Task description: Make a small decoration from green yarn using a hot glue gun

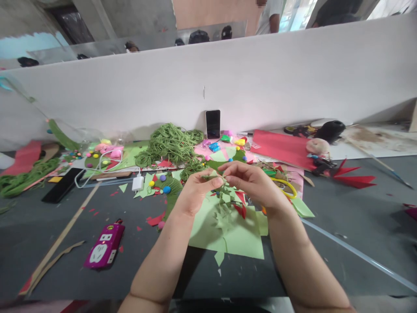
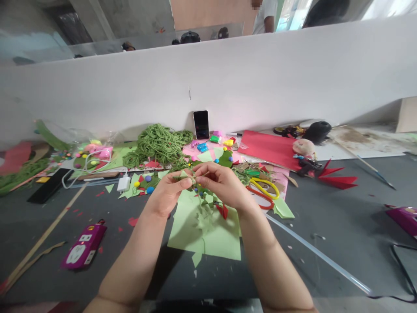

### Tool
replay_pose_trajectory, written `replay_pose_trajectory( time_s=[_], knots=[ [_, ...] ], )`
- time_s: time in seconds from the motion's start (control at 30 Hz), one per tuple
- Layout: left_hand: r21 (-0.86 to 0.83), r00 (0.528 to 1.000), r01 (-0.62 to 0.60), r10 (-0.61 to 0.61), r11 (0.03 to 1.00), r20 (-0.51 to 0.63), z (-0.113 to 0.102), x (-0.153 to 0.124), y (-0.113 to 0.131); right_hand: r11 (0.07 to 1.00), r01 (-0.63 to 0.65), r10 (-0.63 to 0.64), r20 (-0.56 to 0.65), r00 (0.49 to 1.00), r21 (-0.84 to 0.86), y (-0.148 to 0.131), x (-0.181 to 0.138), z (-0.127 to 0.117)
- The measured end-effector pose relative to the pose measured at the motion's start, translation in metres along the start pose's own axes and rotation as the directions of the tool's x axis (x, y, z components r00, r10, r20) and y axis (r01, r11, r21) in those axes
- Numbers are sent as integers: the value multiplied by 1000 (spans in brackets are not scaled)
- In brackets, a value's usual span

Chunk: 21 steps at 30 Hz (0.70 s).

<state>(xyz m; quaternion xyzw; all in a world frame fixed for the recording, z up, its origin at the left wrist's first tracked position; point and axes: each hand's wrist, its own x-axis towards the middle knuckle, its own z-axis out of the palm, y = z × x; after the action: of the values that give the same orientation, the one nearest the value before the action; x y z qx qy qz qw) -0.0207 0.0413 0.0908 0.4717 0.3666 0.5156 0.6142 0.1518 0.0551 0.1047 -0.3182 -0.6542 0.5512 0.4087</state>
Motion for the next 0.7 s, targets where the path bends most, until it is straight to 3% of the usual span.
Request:
replay_pose_trajectory(
  time_s=[0.17, 0.37, 0.53, 0.7],
  knots=[
    [114, 994, 49, -59, 992, 89, -2, -1, 0, 993, -36, 39, 18, 999, -115, 0, -3, -3],
    [344, 991, -11, -35, 939, 129, -3, 0, -1, 876, -12, -13, -49, 999, -482, -7, -6, 4],
    [385, 997, -60, 37, 921, 67, -1, 1, -4, 804, 3, -83, -107, 991, -594, -10, -9, 10],
    [414, 980, -115, 170, 903, -100, 5, 1, -4, 805, -18, -78, -135, 988, -593, -11, -12, 12]
  ],
)
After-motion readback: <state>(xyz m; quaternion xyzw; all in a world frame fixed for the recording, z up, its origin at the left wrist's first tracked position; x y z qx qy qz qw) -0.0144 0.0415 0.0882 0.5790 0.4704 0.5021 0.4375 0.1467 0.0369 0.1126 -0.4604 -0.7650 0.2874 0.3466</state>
